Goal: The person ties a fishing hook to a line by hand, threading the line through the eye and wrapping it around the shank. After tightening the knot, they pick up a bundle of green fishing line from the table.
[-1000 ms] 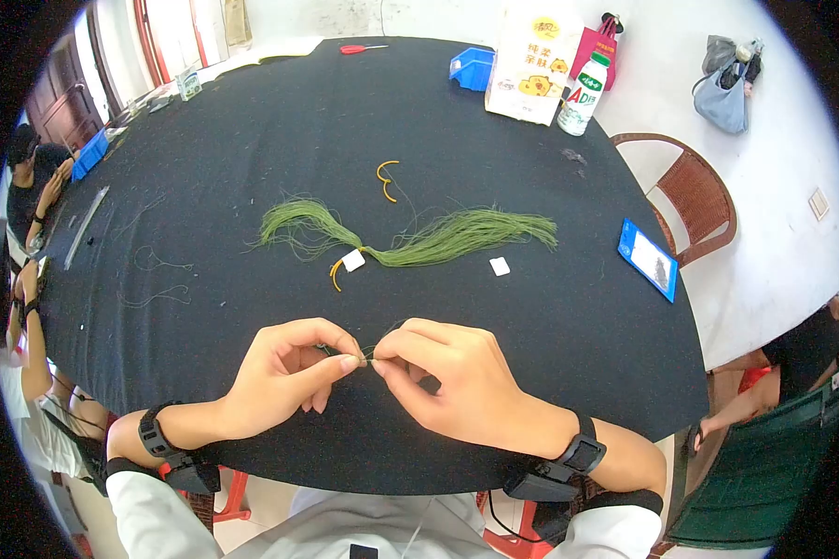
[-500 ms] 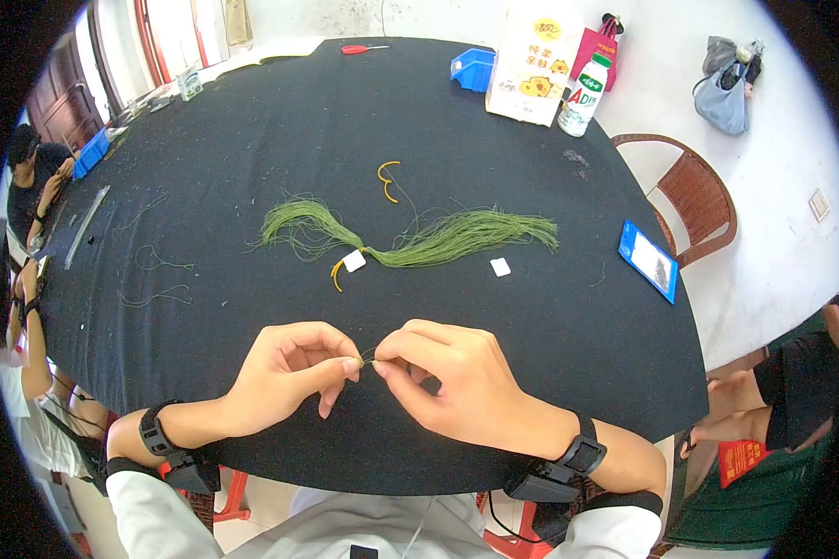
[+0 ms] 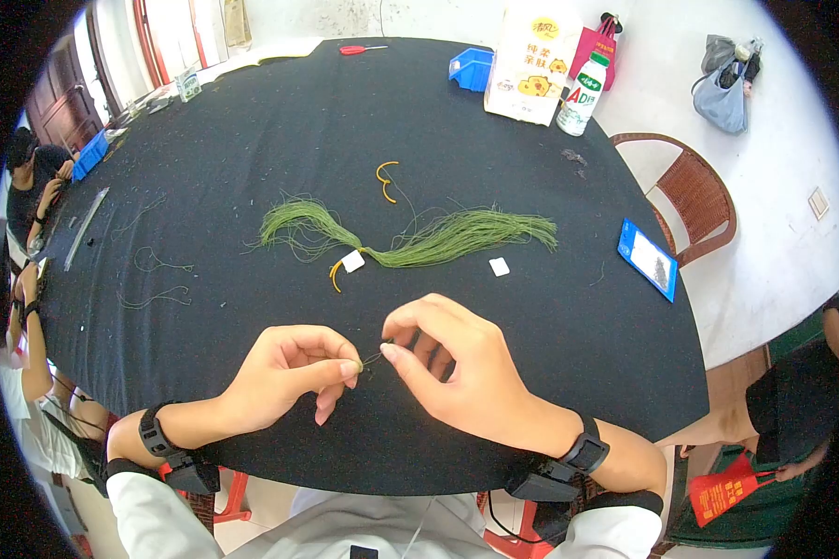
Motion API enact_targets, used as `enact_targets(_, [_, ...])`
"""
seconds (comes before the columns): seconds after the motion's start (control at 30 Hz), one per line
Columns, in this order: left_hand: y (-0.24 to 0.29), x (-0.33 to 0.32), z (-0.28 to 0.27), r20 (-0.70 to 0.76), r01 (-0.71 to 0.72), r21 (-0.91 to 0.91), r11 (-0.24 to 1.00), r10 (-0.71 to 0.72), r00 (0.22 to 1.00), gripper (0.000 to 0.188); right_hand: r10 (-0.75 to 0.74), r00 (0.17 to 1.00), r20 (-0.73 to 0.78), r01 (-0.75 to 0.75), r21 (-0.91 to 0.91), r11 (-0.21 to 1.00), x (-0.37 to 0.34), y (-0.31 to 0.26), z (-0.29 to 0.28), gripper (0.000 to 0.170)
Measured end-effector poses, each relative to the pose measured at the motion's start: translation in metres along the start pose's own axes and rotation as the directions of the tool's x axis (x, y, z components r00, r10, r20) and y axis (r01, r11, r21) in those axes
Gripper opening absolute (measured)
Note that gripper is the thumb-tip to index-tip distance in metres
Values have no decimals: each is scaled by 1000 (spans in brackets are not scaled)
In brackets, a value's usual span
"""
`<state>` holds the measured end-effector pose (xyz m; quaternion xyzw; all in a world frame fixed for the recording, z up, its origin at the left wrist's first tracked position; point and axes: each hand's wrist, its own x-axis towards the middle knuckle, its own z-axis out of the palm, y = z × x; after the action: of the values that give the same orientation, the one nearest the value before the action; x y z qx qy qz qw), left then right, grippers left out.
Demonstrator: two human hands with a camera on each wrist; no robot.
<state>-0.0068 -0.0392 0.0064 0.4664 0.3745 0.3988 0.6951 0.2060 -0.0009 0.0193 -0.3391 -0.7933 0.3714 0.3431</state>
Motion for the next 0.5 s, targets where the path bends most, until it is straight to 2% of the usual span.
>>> enact_targets(0.1, [2, -1, 1, 3, 28, -27, 999, -28, 1000, 14, 150, 978, 146, -192, 331, 924, 2, -2, 0, 18])
enact_targets(0.2, [3, -1, -1, 16, 55, -57, 997, -54, 998, 14, 195, 915, 353, -340, 417, 843, 7, 10, -3, 15])
enact_targets(0.3, [4, -1, -2, 28, 77, -99, 992, -75, 997, 12, 98, 903, 418, -307, 472, 826, 10, 25, -5, 16])
enact_targets(0.43, [4, 0, -1, 38, 64, -231, 971, -56, 998, 11, 105, 904, 415, -321, 493, 809, 10, 26, -3, 16])
enact_targets(0.5, [5, 1, 0, 8, 44, -226, 973, -43, 999, 12, 144, 891, 430, -359, 473, 805, 9, 22, -2, 16])
